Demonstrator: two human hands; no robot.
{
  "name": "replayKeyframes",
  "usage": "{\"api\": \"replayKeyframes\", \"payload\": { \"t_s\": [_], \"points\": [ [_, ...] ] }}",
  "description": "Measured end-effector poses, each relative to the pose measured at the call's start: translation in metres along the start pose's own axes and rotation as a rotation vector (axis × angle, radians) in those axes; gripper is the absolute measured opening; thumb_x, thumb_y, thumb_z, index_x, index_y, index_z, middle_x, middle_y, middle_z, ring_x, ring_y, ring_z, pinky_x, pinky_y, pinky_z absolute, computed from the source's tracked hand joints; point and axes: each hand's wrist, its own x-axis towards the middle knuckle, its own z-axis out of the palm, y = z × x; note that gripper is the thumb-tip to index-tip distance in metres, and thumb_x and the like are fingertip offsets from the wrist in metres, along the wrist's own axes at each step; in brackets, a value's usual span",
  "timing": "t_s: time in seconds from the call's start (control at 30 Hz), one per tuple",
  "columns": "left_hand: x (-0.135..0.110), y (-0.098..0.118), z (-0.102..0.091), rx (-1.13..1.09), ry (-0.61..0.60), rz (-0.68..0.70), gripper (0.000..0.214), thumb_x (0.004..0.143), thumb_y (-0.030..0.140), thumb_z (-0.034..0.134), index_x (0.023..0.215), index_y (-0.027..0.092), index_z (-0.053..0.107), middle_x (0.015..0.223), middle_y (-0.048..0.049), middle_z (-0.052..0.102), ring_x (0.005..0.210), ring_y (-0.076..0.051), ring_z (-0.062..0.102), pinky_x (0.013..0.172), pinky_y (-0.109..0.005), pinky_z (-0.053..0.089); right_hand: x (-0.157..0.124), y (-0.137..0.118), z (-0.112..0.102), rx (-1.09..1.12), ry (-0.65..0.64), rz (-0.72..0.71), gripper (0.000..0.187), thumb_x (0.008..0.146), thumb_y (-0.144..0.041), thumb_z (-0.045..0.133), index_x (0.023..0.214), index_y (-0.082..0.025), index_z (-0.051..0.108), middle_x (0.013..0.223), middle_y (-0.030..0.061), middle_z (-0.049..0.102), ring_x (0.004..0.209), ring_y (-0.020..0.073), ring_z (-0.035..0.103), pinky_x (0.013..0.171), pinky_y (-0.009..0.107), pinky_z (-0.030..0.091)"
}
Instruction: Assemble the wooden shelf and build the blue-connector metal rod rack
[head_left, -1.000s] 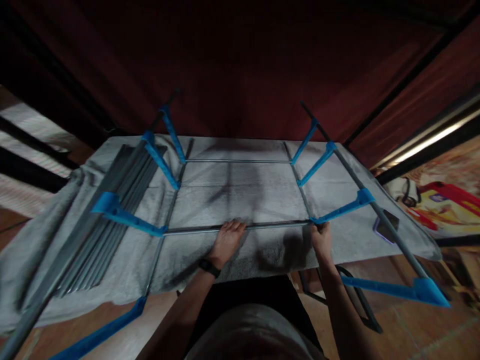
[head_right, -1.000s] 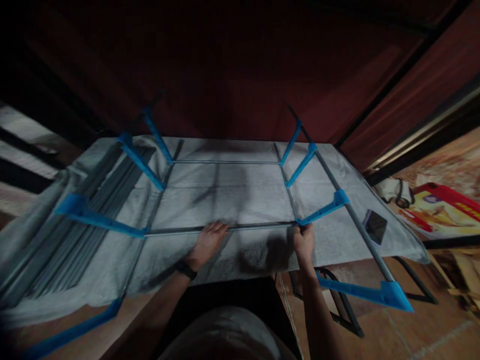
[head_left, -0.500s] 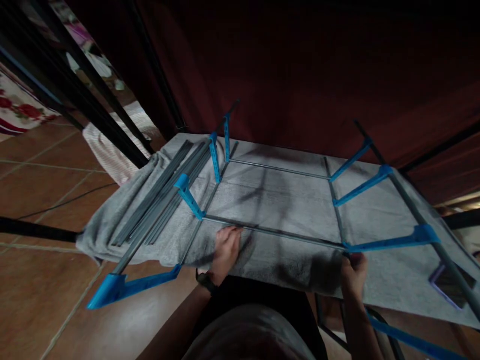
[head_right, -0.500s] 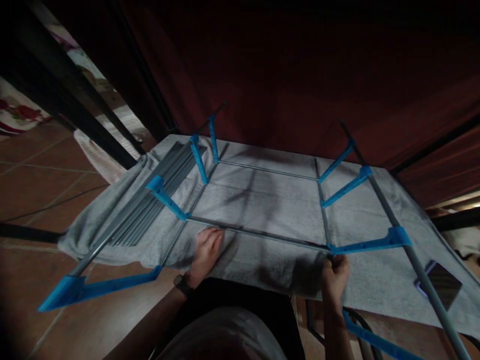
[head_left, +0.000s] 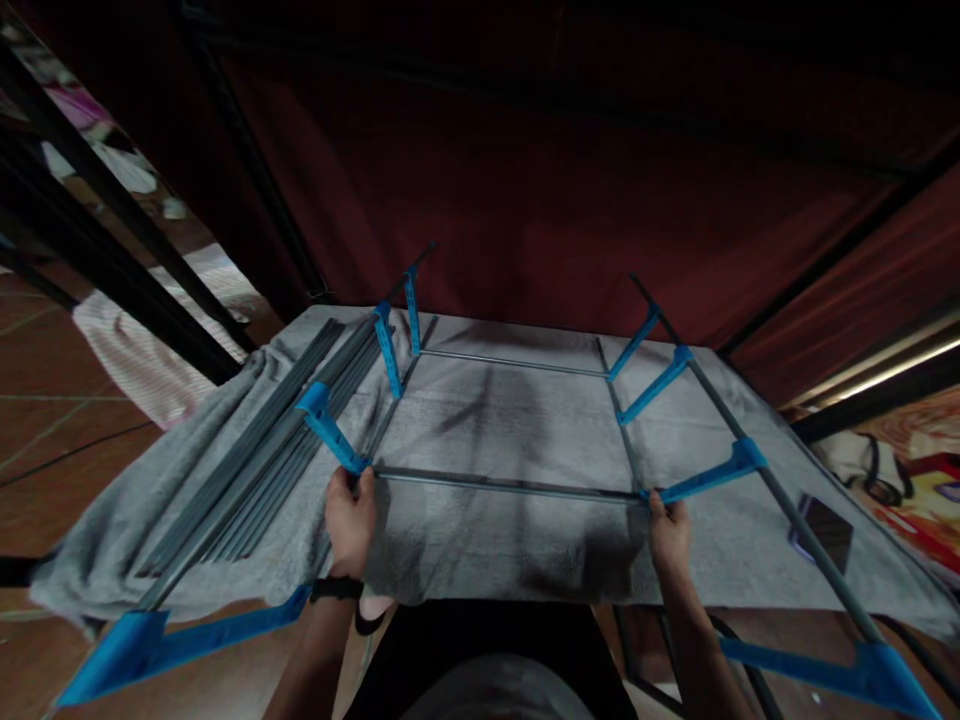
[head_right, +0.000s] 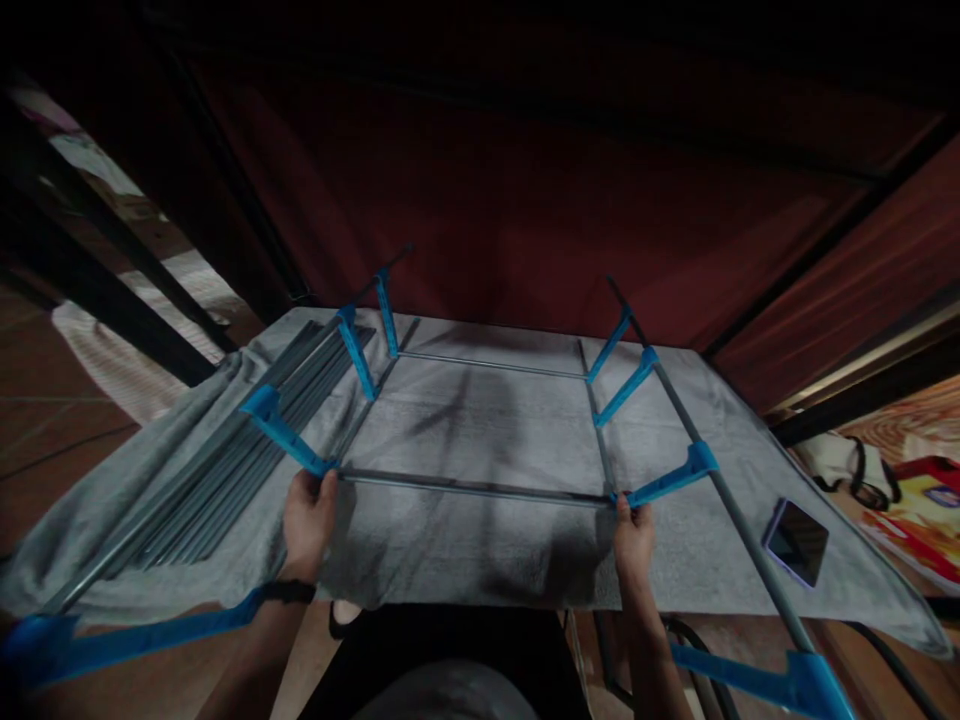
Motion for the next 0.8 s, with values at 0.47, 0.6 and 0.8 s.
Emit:
{"api": "replayKeyframes", "payload": {
  "t_s": [0.47, 0.6, 0.8],
  "points": [
    [-0.044, -0.024, -0.040, 0.028, 0.097, -0.166, 0.028, 0.075, 0.046, 0.055, 0.086, 0.022, 0.050, 0.079, -0.0023, 0.056, 0.074, -0.023, 0.056, 0.066, -0.034, 0.045, -0.036, -0.016, -0.030, -0.083, 0.027, 0.022, 0.046, 0.079, -0.060, 0.054, 0.099, -0.019, 0.062, 0.095, 0.0064, 0.065, 0.097, 0.0264, 0.058, 0.089, 0.038, 0.041],
    [-0.061, -0.028, -0.059, 0.051, 0.063, -0.217, 0.030, 0.075, 0.049, 0.055, 0.087, 0.023, 0.051, 0.079, -0.0026, 0.057, 0.072, -0.023, 0.057, 0.068, -0.037, 0.047, -0.055, -0.010, -0.042, -0.025, 0.041, 0.048, 0.047, 0.080, -0.060, 0.056, 0.102, -0.019, 0.062, 0.098, 0.0060, 0.066, 0.098, 0.0257, 0.059, 0.089, 0.037, 0.043],
    [-0.069, -0.037, -0.077, 0.136, 0.114, -0.259, 0.033, 0.072, 0.055, 0.056, 0.083, 0.024, 0.052, 0.075, -0.0031, 0.057, 0.070, -0.026, 0.057, 0.067, -0.041, 0.047, -0.088, -0.010, -0.054, 0.072, 0.004, 0.092, 0.047, 0.079, -0.059, 0.061, 0.106, -0.021, 0.064, 0.101, 0.0041, 0.068, 0.100, 0.0260, 0.061, 0.088, 0.036, 0.046]
  ]
}}
